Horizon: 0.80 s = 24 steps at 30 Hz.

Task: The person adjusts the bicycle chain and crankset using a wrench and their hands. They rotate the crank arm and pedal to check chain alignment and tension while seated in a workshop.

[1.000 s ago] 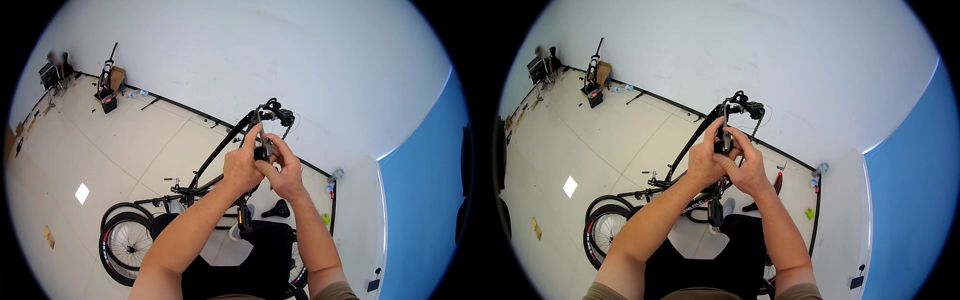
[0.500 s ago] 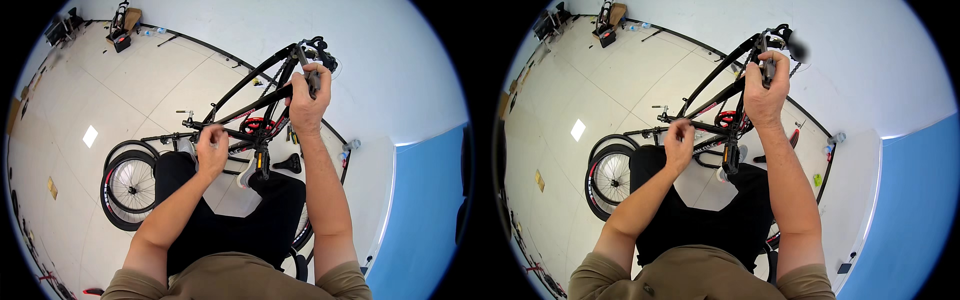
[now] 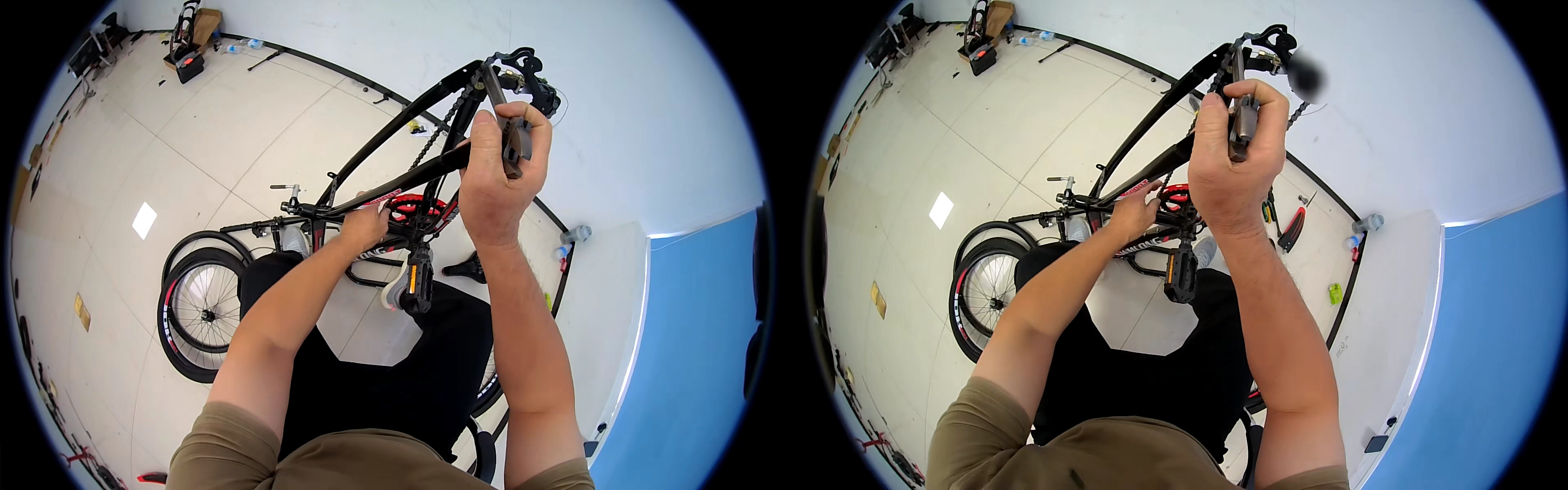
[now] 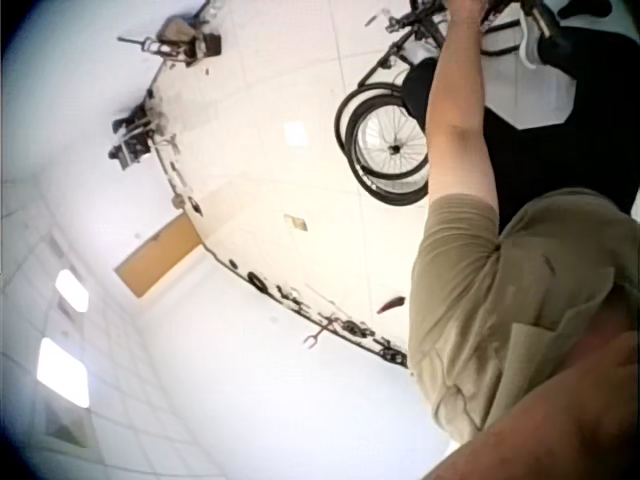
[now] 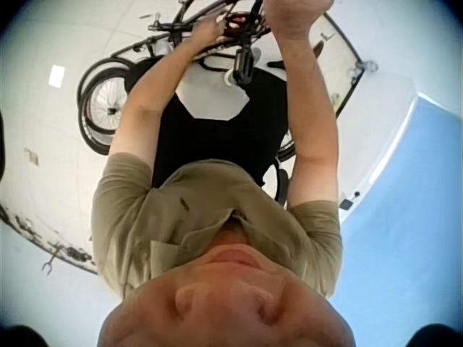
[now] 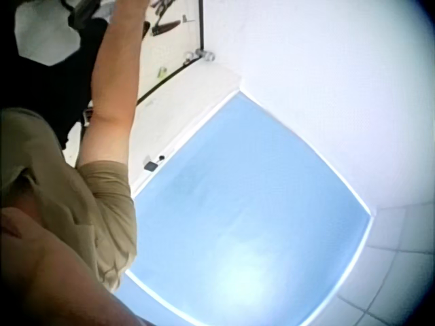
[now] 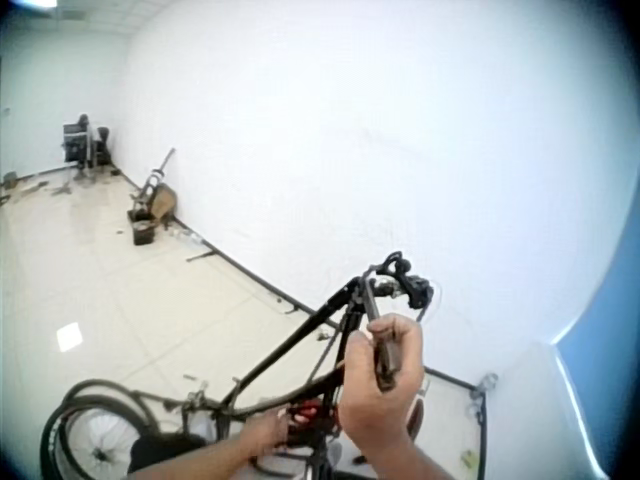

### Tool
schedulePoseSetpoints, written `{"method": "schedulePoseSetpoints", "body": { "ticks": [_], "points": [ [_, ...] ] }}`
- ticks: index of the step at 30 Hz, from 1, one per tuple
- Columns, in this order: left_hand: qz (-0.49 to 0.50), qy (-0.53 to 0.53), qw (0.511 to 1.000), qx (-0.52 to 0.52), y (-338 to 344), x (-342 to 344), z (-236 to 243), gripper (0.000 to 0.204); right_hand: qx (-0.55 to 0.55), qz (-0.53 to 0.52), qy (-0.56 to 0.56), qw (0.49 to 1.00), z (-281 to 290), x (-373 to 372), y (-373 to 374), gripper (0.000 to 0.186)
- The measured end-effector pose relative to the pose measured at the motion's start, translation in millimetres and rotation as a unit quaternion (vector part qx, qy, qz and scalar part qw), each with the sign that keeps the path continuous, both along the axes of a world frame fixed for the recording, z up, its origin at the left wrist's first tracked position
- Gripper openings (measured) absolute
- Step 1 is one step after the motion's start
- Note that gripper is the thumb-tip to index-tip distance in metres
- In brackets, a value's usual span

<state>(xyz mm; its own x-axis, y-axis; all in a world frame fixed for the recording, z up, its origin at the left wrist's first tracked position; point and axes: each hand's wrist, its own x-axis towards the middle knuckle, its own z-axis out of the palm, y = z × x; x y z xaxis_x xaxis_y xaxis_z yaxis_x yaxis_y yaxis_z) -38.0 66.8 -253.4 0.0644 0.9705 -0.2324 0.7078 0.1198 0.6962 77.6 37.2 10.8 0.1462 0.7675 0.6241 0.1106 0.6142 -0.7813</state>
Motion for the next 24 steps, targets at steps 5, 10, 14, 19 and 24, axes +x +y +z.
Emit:
{"method": "schedulePoseSetpoints", "body": {
  "ticks": [5,10,14,19,24],
  "points": [
    [-0.044,-0.041,0.998,-0.025,35.6,-4.1,-41.4,0.040,0.026,-0.005,-0.014,1.000,-4.3,2.1,4.6,0.016],
    [0.017,-0.228,0.973,0.036,46.8,-12.6,-54.4,0.019,0.017,-0.001,-0.001,1.000,-2.4,-2.8,2.1,0.016],
    [0.012,-0.210,0.975,0.065,35.1,-8.1,-27.1,0.017,0.020,-0.006,-0.005,1.000,-4.2,3.3,3.5,0.016],
    [0.009,-0.206,0.972,0.112,25.8,-21.1,-20.9,0.014,0.022,-0.003,-0.004,1.000,-3.3,1.0,3.2,0.016],
    [0.030,-0.204,0.974,0.092,22.8,-22.5,-11.7,0.015,0.018,0.004,0.006,1.000,-2.9,0.9,1.6,0.016]
  ]
}}
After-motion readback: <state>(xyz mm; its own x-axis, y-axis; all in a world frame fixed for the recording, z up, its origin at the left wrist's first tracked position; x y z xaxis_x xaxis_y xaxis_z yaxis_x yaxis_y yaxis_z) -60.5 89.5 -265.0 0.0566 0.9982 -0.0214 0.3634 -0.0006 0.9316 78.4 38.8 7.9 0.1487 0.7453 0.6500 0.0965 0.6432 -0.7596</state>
